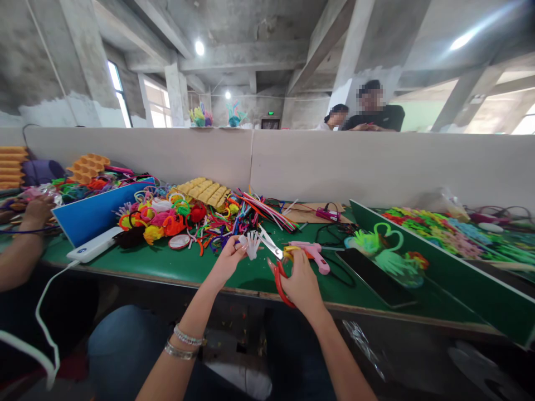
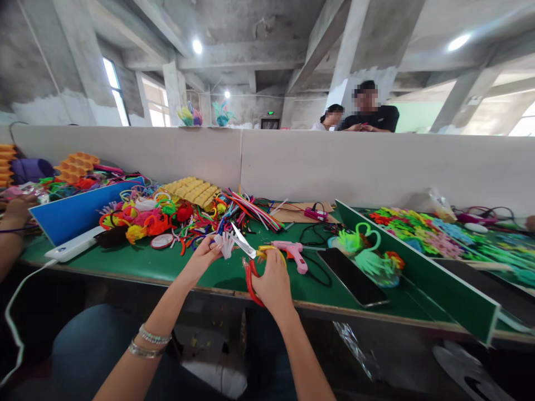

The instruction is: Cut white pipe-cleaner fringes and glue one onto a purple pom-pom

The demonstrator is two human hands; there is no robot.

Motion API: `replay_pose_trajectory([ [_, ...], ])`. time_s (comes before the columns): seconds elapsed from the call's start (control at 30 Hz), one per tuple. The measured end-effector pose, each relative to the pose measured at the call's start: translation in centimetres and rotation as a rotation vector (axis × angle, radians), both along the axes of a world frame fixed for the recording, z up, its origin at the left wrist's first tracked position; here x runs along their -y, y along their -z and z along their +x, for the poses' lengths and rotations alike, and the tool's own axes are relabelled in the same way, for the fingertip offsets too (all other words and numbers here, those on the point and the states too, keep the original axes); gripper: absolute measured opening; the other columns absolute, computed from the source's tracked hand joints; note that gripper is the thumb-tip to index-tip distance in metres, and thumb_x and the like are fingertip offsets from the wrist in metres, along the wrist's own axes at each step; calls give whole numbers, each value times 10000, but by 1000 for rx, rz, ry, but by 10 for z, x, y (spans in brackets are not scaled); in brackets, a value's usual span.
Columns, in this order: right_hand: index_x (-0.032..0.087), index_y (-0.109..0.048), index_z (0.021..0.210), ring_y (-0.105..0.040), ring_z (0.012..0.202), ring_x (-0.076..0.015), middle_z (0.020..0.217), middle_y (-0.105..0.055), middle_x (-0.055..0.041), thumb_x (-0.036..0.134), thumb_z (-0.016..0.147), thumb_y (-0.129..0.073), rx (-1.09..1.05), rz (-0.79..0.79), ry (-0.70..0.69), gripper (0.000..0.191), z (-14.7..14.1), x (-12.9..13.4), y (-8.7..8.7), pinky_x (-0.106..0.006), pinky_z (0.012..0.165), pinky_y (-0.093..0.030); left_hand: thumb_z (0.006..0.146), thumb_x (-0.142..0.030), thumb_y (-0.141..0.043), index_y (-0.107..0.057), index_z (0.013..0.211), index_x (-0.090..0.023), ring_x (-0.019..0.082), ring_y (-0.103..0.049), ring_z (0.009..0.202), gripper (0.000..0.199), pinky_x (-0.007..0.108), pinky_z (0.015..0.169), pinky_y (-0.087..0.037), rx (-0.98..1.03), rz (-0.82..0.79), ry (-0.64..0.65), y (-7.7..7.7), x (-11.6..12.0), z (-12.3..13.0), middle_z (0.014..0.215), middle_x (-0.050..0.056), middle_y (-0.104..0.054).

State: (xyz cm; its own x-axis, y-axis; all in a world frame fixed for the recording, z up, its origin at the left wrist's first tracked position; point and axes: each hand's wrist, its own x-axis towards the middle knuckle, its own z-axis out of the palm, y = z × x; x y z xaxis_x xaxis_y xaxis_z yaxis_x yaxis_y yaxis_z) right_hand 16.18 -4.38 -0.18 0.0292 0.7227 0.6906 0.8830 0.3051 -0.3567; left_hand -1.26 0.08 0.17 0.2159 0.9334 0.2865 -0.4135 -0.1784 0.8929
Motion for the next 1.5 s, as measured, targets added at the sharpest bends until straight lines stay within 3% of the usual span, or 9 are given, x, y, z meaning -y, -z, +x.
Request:
replay_pose_trajectory([
  [0.17,185,-427,928,-527,863,-199,916,-533,-63,487,716,-473,-32,-156,-32,372,-10,3,3,-316,709,-442,569,-367,-692,-412,873,-172,135,-599,722,457,321,761,-443,35,-59,-50,-3,1,1,742,-15,-603],
  [0.5,171,-442,899,-533,844,-212,860,-546,-71,485,705,-480,-33,-151,27,371,-10,2,8,-329,708,-434,605,-362,-668,-458,862,-156,144,-589,732,391,314,753,-430,7,-42,-12,-5,5,3,730,4,-607],
  [1.17,185,-439,930,-540,844,-187,884,-531,-42,450,742,-447,-18,-205,39,325,-13,7,4,-269,616,-412,599,-259,-693,-527,841,-163,125,-594,751,309,271,771,-410,199,-185,116,-7,13,8,761,-1,-613],
  [1.5,192,-451,926,-551,812,-181,871,-548,-37,454,741,-439,-18,-167,49,322,-13,8,4,-264,592,-402,630,-251,-670,-538,848,-162,167,-604,806,270,341,859,-381,209,-161,151,-8,15,8,780,16,-621],
])
